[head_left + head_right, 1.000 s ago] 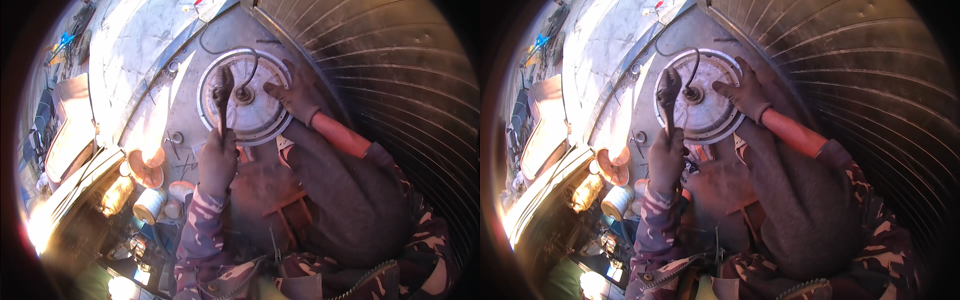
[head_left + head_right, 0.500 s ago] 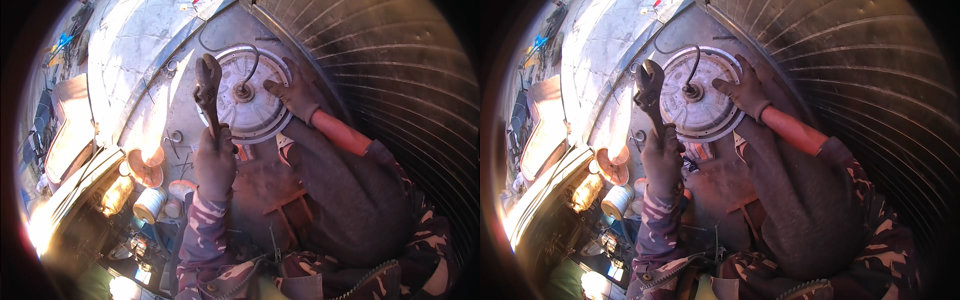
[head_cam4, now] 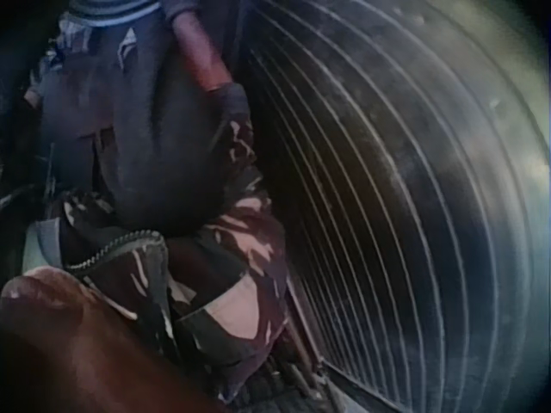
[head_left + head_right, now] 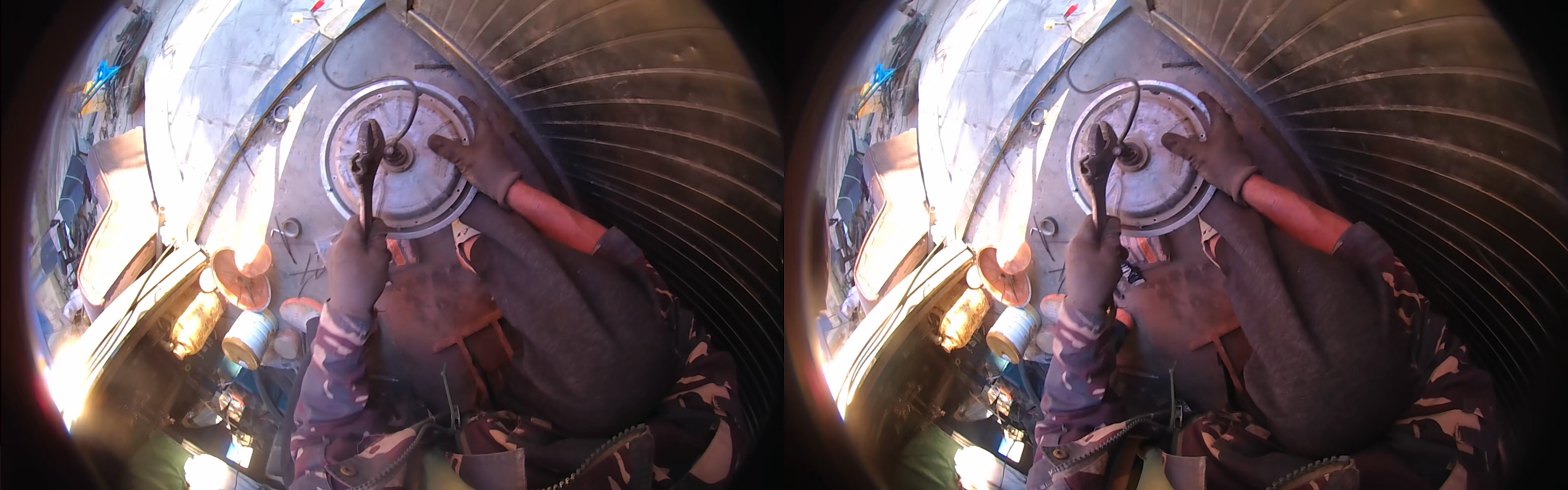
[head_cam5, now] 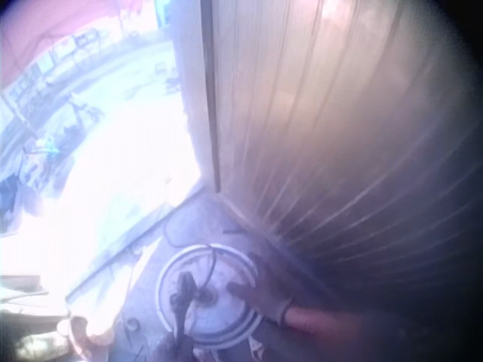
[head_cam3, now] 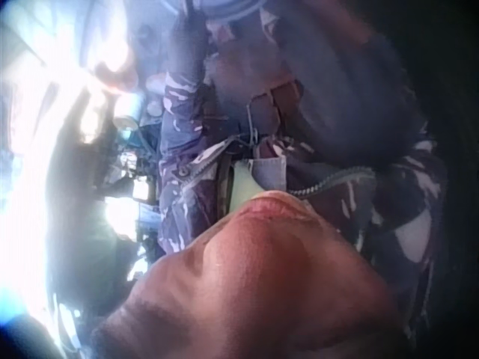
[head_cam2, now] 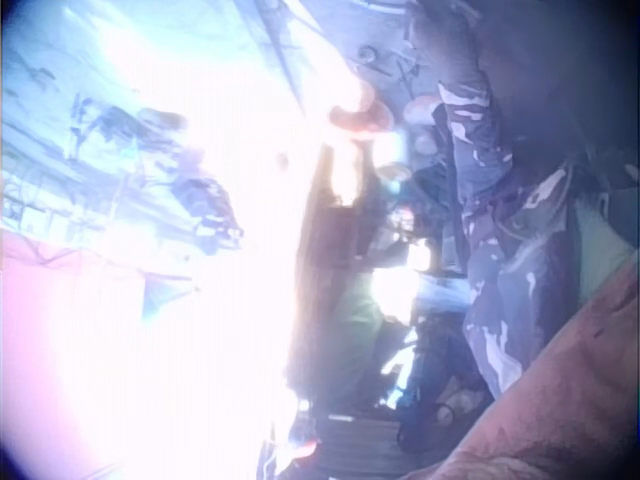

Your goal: The person, seated on the floor of a cluttered repair workshop, works on a washing machine motor assembly. They thread a wire through the pulley wheel, fit the pulley onto the motor shaft, and use an adjustable wrench to tighten the fastener on the shaft, repositioning the assembly as they work.

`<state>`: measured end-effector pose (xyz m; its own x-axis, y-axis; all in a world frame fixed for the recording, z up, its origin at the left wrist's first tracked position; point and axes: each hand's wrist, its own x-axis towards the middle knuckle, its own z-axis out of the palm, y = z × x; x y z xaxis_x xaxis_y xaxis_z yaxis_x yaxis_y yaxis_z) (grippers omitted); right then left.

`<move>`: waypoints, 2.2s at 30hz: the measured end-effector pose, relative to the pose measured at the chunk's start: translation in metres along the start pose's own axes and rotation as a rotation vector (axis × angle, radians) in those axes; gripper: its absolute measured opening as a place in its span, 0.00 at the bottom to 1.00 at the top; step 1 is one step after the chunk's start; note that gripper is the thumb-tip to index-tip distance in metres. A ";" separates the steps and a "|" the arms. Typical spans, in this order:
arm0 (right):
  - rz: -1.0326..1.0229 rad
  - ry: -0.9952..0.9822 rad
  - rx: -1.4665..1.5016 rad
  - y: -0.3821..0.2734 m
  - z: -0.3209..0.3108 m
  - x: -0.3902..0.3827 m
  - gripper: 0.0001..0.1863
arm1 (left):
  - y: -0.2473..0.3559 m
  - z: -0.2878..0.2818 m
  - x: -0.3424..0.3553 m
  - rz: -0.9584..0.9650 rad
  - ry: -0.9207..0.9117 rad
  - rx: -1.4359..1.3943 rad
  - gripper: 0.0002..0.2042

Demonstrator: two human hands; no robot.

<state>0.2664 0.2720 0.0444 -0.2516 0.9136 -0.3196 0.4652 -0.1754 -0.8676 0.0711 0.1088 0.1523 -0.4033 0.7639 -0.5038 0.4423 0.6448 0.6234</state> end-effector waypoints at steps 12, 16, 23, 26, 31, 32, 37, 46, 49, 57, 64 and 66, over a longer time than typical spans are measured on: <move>-0.030 0.017 0.110 0.024 0.007 0.003 0.62 | 0.001 -0.003 0.000 0.006 0.000 -0.034 0.13; -0.010 -0.015 0.170 0.030 0.008 0.005 0.62 | -0.003 -0.003 -0.009 -0.044 0.069 -0.181 0.13; -0.058 -0.030 0.144 0.039 0.014 0.003 0.57 | -0.009 0.000 0.002 0.054 -0.006 -0.011 0.16; -0.078 -0.006 0.071 0.044 0.011 0.006 0.58 | -0.008 -0.001 -0.002 -0.007 0.048 -0.164 0.16; -0.075 -0.019 0.164 0.048 0.014 0.012 0.57 | -0.009 -0.002 0.003 -0.032 -0.055 -0.051 0.13; -0.080 -0.013 0.152 0.049 0.014 0.012 0.57 | -0.010 -0.004 0.005 -0.021 -0.031 -0.034 0.13; -0.085 -0.017 0.122 0.045 0.015 0.009 0.57 | -0.009 -0.006 0.000 -0.011 0.048 -0.212 0.14; -0.089 0.059 -0.042 0.012 0.012 0.002 0.61 | -0.036 0.009 0.009 -0.176 0.004 -0.449 0.11; -0.063 0.012 0.080 0.003 0.016 0.004 0.62 | -0.044 0.013 0.017 -0.174 0.060 -0.499 0.11; -0.028 0.016 0.015 -0.018 0.023 0.018 0.63 | -0.044 0.004 0.044 -0.135 0.123 -0.452 0.12; 0.075 0.015 -0.039 -0.025 0.024 0.017 0.65 | -0.045 0.006 0.044 -0.093 0.123 -0.431 0.14; 0.046 0.008 -0.070 -0.024 0.025 0.018 0.65 | -0.043 0.002 0.043 -0.117 0.107 -0.406 0.16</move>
<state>0.2299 0.2833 0.0498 -0.2219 0.9080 -0.3553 0.5345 -0.1914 -0.8232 0.0366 0.1140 0.1032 -0.5220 0.6653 -0.5338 0.0460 0.6468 0.7612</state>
